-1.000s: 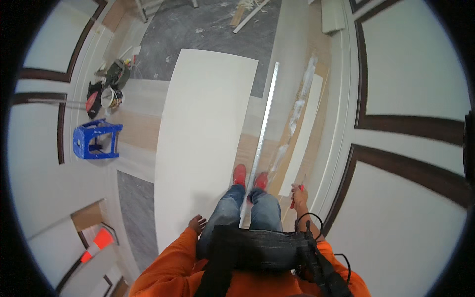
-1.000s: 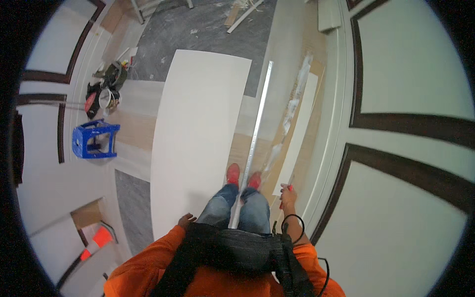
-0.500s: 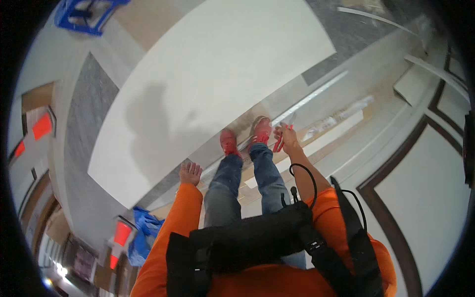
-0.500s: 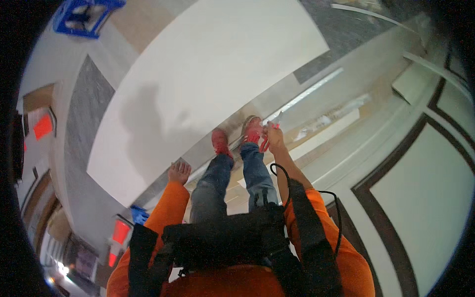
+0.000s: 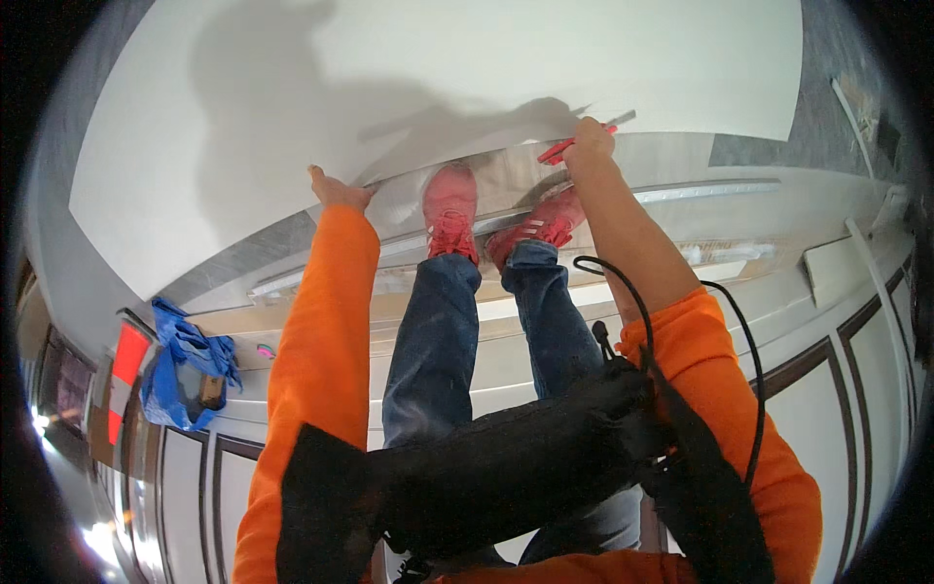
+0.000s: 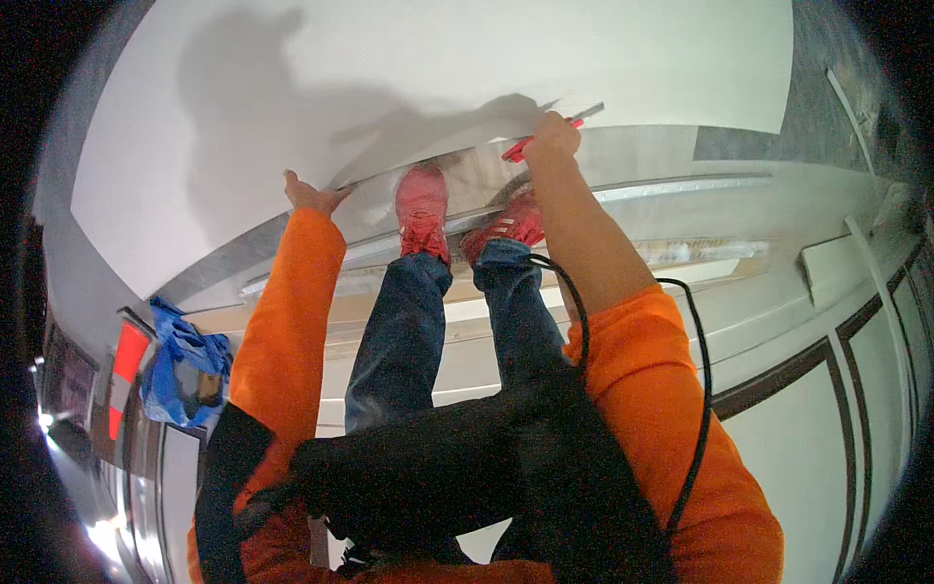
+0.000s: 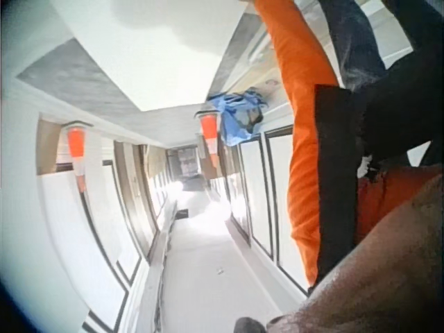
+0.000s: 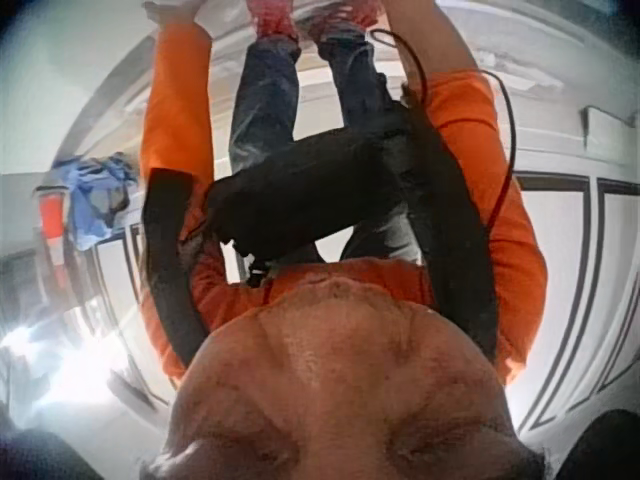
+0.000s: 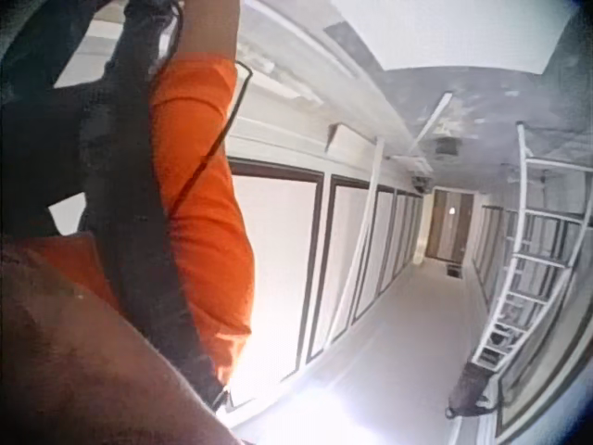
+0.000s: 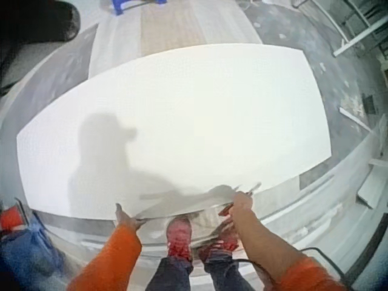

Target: The person measures a large white panel using a tape measure and marks it with a pencil, then uses a curved metal rail to mark a curved line across the panel.

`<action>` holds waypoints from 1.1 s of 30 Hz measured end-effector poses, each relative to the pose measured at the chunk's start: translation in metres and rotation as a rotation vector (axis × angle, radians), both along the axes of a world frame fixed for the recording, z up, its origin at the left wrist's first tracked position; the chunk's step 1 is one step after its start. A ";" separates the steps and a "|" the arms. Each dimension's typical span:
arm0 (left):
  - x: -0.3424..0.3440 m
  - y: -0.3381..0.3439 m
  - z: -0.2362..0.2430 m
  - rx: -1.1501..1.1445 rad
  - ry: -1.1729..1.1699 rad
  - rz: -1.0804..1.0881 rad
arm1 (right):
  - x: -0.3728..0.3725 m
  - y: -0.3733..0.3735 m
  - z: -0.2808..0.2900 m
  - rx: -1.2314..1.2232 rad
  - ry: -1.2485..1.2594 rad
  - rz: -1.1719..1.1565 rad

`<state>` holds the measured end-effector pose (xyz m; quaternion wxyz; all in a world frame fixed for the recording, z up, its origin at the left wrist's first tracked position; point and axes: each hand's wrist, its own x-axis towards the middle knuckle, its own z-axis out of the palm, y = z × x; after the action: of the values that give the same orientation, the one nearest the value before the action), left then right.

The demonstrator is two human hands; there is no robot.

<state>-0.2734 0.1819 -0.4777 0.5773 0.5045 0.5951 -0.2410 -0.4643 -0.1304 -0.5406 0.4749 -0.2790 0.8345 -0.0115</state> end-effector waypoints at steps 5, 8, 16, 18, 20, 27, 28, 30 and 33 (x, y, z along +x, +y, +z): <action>-0.006 -0.010 -0.007 0.038 0.053 0.128 | -0.072 -0.038 -0.070 0.063 0.010 0.153; -0.024 -0.042 -0.021 0.026 0.159 0.275 | -0.113 -0.106 -0.067 0.012 -0.123 -0.018; -0.037 0.036 -0.019 -0.037 -0.009 0.268 | -0.031 -0.024 0.036 0.063 -0.441 -0.501; -0.036 0.046 -0.017 -0.035 -0.039 0.242 | -0.023 -0.024 0.046 0.045 -0.492 -0.491; -0.038 0.063 -0.008 -0.119 -0.134 0.206 | -0.033 -0.013 0.054 0.058 -0.564 -0.415; -0.027 0.050 0.155 -0.145 -0.320 0.087 | -0.003 -0.017 0.244 -0.032 -0.659 -0.279; -0.011 0.040 0.198 -0.097 -0.267 0.129 | 0.002 -0.024 0.285 -0.029 -0.708 -0.209; 0.017 0.027 0.262 -0.043 -0.218 0.103 | 0.005 -0.024 0.329 -0.154 -0.644 -0.174; 0.082 0.048 0.328 -0.005 -0.291 -0.040 | 0.063 -0.022 0.411 -0.191 -0.640 -0.105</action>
<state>-0.1910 0.2303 -0.1501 0.6537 0.5445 0.4944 -0.1782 -0.4009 -0.1519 -0.1297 0.6834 -0.2609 0.6514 -0.2012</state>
